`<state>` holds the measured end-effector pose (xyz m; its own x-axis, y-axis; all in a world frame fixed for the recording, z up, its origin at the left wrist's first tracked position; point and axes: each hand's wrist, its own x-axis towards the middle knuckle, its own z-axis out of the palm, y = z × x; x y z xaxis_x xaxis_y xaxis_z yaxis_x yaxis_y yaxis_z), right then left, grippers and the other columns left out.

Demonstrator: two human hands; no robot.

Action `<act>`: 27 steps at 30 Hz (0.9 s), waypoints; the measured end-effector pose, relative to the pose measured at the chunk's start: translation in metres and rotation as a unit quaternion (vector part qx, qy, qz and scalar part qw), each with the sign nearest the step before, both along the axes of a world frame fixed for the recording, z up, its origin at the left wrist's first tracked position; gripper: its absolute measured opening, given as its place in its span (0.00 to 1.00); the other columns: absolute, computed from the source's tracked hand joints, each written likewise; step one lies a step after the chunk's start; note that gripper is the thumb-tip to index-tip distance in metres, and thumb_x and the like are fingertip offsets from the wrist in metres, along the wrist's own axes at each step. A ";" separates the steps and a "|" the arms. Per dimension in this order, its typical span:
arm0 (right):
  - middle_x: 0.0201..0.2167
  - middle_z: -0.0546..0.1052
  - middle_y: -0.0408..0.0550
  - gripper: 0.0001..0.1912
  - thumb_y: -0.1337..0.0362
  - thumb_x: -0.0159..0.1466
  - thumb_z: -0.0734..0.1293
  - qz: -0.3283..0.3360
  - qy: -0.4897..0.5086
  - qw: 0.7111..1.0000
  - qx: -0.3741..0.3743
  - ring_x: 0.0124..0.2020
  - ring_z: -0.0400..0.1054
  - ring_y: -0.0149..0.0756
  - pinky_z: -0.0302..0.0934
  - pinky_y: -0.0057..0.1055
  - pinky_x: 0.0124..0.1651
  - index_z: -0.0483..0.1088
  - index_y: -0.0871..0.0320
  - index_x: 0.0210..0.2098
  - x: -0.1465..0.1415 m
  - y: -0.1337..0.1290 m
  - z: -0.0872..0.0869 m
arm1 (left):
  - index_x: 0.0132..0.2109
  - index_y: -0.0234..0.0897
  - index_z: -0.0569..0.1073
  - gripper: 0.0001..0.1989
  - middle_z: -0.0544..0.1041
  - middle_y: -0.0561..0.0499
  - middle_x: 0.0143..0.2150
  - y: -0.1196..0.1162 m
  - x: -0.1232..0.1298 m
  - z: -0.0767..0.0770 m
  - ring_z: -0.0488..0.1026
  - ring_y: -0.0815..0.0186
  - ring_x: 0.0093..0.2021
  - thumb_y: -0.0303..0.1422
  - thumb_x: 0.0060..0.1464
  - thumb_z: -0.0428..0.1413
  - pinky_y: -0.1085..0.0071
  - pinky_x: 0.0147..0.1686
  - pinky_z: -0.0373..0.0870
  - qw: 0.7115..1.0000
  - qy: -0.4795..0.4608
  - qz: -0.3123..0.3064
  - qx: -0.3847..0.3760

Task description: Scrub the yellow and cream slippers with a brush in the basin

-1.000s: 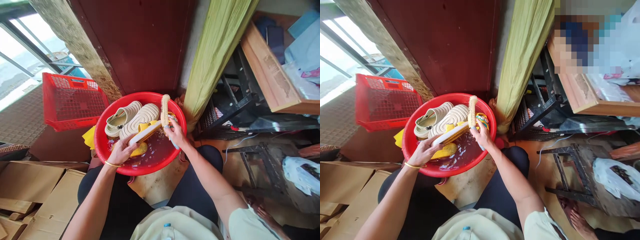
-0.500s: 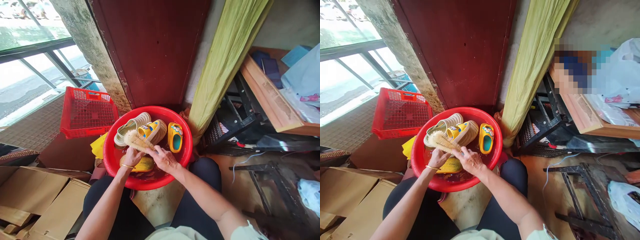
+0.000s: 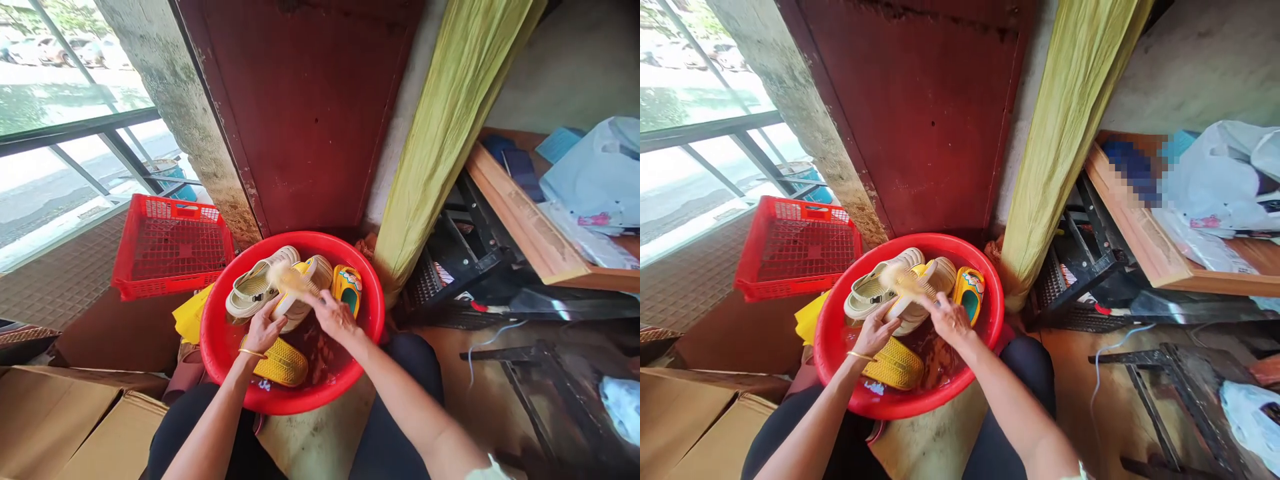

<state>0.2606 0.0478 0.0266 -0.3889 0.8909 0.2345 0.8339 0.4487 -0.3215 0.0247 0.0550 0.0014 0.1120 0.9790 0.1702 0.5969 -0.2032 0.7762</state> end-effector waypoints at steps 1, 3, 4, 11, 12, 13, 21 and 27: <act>0.50 0.77 0.55 0.31 0.70 0.72 0.56 -0.049 0.021 0.999 -0.001 0.41 0.76 0.42 0.73 0.37 0.45 0.63 0.46 0.71 0.007 0.009 0.001 | 0.60 0.34 0.75 0.28 0.83 0.43 0.49 0.000 0.000 0.002 0.79 0.53 0.47 0.35 0.52 0.52 0.55 0.50 0.77 1.000 0.012 -0.013 0.018; 0.52 0.78 0.60 0.29 0.70 0.72 0.56 -0.120 0.079 0.990 0.009 0.48 0.75 0.46 0.72 0.41 0.52 0.65 0.54 0.70 0.021 0.024 0.001 | 0.62 0.36 0.74 0.30 0.78 0.41 0.60 -0.002 0.000 0.004 0.74 0.48 0.59 0.32 0.51 0.53 0.49 0.61 0.70 0.995 0.069 -0.033 0.067; 0.54 0.77 0.61 0.28 0.69 0.72 0.56 -0.129 0.108 0.986 0.015 0.52 0.74 0.48 0.71 0.43 0.55 0.65 0.57 0.70 0.027 0.027 -0.001 | 0.61 0.37 0.75 0.29 0.75 0.41 0.64 -0.003 0.000 0.004 0.70 0.46 0.64 0.31 0.51 0.53 0.47 0.65 0.65 0.990 0.105 -0.035 0.089; 0.56 0.78 0.58 0.29 0.66 0.71 0.59 -0.080 0.143 0.985 -0.060 0.55 0.74 0.46 0.70 0.41 0.58 0.63 0.56 0.71 0.025 0.008 -0.033 | 0.57 0.37 0.73 0.21 0.69 0.33 0.65 -0.006 0.006 -0.001 0.67 0.45 0.67 0.42 0.61 0.55 0.48 0.64 0.66 0.977 0.175 0.012 0.124; 0.56 0.78 0.58 0.29 0.67 0.71 0.59 -0.087 0.139 0.984 -0.070 0.56 0.74 0.45 0.70 0.40 0.58 0.64 0.57 0.70 0.024 0.008 -0.036 | 0.57 0.35 0.71 0.22 0.70 0.31 0.63 -0.005 0.006 -0.001 0.68 0.45 0.65 0.43 0.61 0.55 0.49 0.63 0.67 0.976 0.181 0.043 0.115; 0.57 0.78 0.58 0.29 0.68 0.70 0.60 -0.091 0.139 0.983 -0.076 0.56 0.74 0.45 0.69 0.40 0.59 0.64 0.58 0.70 0.023 0.009 -0.039 | 0.56 0.33 0.70 0.22 0.71 0.29 0.60 -0.004 0.005 -0.001 0.70 0.44 0.64 0.43 0.61 0.54 0.49 0.61 0.69 0.974 0.193 0.073 0.095; 0.55 0.79 0.57 0.29 0.68 0.70 0.61 -0.123 0.131 0.979 -0.095 0.56 0.73 0.44 0.67 0.38 0.60 0.63 0.58 0.70 0.021 0.020 -0.057 | 0.52 0.36 0.67 0.18 0.80 0.35 0.48 -0.010 0.018 -0.005 0.80 0.48 0.51 0.44 0.64 0.54 0.60 0.46 0.72 0.939 0.313 0.041 -0.137; 0.52 0.80 0.59 0.30 0.68 0.69 0.62 -0.136 0.070 0.980 -0.125 0.54 0.74 0.45 0.66 0.38 0.59 0.65 0.59 0.70 0.023 0.012 -0.063 | 0.55 0.35 0.65 0.17 0.82 0.35 0.49 -0.010 0.031 -0.002 0.81 0.50 0.49 0.41 0.65 0.53 0.62 0.43 0.71 0.911 0.359 0.055 -0.194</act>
